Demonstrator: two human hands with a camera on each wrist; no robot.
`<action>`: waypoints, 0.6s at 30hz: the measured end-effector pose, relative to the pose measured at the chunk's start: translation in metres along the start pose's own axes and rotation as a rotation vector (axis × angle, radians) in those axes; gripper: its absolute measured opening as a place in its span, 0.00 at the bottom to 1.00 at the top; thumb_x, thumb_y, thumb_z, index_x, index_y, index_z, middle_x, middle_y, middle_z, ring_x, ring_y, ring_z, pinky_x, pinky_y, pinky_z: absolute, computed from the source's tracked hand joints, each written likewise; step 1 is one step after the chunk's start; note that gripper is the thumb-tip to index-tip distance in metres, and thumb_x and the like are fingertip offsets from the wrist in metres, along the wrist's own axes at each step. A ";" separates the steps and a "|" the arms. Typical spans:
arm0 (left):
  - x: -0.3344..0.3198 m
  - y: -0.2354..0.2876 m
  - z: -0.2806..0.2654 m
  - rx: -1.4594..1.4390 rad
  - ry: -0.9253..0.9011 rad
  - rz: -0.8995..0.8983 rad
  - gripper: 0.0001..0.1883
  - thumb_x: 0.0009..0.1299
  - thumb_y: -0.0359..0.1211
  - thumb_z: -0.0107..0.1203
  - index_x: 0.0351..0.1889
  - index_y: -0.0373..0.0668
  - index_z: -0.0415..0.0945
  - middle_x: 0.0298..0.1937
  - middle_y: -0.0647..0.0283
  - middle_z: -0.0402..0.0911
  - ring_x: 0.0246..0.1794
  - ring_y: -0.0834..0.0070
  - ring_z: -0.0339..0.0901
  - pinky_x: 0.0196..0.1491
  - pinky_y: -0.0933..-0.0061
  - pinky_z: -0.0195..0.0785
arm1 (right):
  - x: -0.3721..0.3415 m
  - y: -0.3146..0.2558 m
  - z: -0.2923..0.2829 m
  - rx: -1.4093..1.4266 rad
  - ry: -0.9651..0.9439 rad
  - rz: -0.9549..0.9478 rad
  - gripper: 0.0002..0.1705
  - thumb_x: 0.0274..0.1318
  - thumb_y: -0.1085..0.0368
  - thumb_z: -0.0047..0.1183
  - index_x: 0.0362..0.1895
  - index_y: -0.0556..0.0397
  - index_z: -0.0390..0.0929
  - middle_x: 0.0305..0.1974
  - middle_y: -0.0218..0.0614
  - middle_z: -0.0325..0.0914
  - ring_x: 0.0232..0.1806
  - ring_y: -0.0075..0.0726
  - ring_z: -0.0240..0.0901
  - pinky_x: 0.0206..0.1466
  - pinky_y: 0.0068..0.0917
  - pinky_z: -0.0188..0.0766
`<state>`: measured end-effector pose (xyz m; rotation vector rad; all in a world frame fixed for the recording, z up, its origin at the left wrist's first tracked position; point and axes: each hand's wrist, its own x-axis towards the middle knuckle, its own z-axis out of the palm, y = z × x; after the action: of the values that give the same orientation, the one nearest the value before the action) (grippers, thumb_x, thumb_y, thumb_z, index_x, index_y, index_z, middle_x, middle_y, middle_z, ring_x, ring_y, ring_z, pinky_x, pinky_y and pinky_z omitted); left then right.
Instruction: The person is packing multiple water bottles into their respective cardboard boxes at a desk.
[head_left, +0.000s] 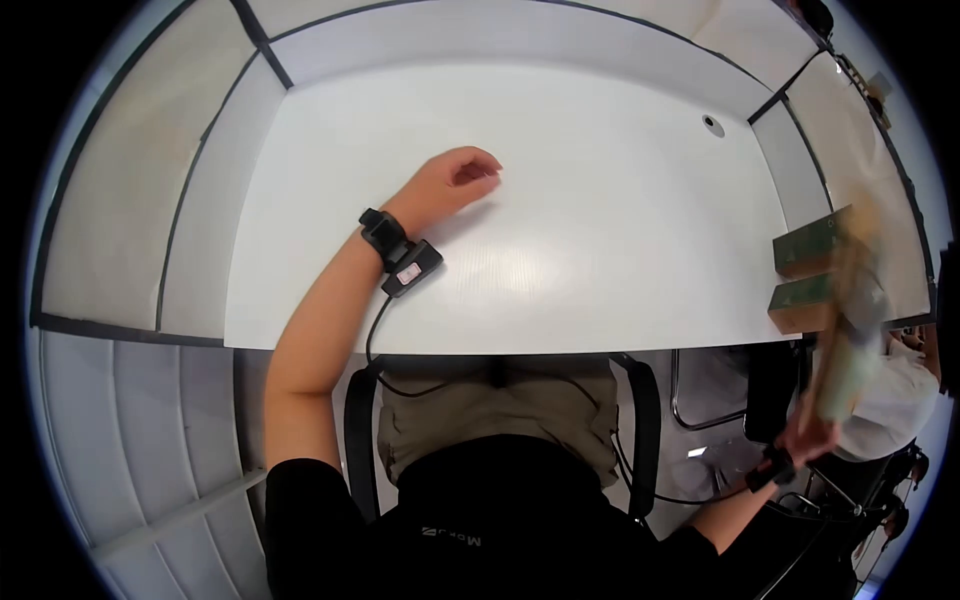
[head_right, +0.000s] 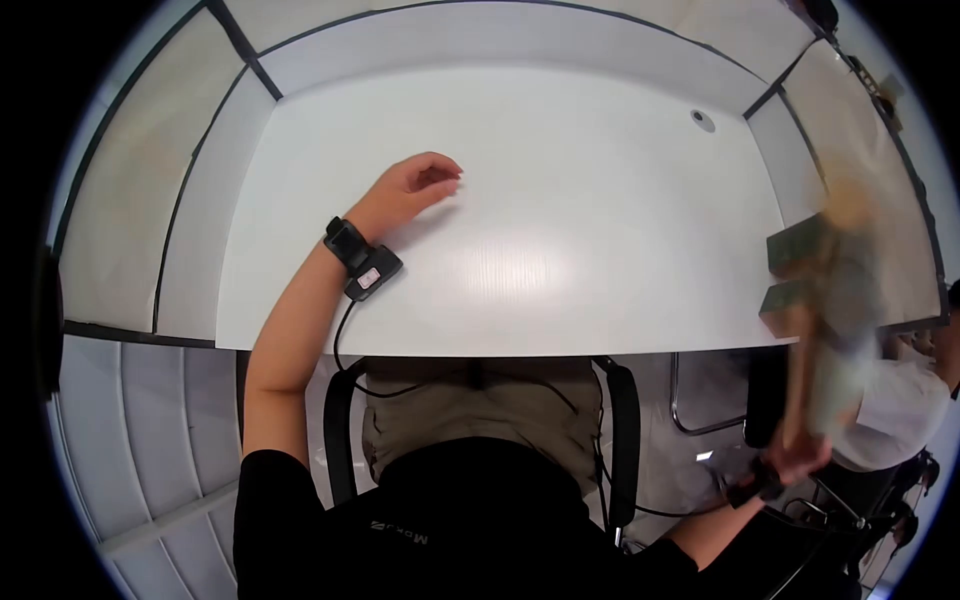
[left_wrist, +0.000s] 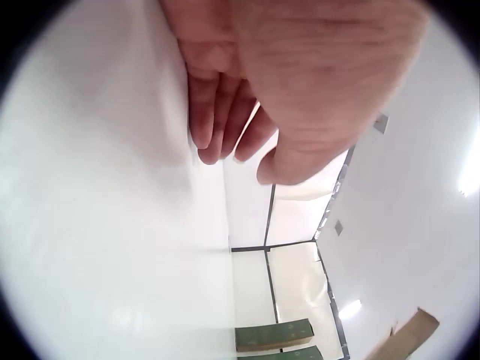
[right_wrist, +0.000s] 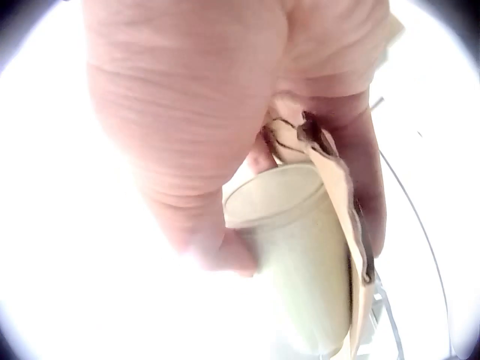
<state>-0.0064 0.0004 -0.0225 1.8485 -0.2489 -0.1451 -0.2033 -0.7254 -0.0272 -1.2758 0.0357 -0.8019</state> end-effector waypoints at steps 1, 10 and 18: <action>-0.002 0.002 0.001 0.010 -0.019 0.042 0.16 0.73 0.38 0.62 0.55 0.41 0.79 0.48 0.65 0.82 0.50 0.77 0.78 0.58 0.72 0.71 | -0.001 0.016 0.045 0.113 -0.041 0.149 0.30 0.60 0.61 0.57 0.65 0.57 0.71 0.64 0.39 0.74 0.64 0.42 0.72 0.66 0.41 0.68; -0.010 0.011 0.004 -0.048 -0.132 0.153 0.49 0.66 0.48 0.70 0.78 0.42 0.52 0.73 0.51 0.67 0.72 0.61 0.66 0.74 0.57 0.60 | -0.072 0.056 0.458 0.103 -0.785 0.733 0.27 0.67 0.59 0.57 0.63 0.64 0.72 0.57 0.40 0.78 0.58 0.32 0.74 0.63 0.30 0.69; -0.008 0.017 -0.017 -0.741 0.214 0.263 0.48 0.74 0.68 0.40 0.77 0.37 0.53 0.73 0.49 0.66 0.75 0.58 0.63 0.74 0.54 0.60 | -0.092 0.079 0.556 -0.012 -1.356 0.981 0.35 0.63 0.60 0.63 0.68 0.66 0.65 0.59 0.44 0.74 0.58 0.37 0.76 0.60 0.35 0.77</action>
<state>-0.0116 0.0136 -0.0017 1.0718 -0.2436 0.1317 0.0177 -0.2067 0.0513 -1.3693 -0.3943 0.9576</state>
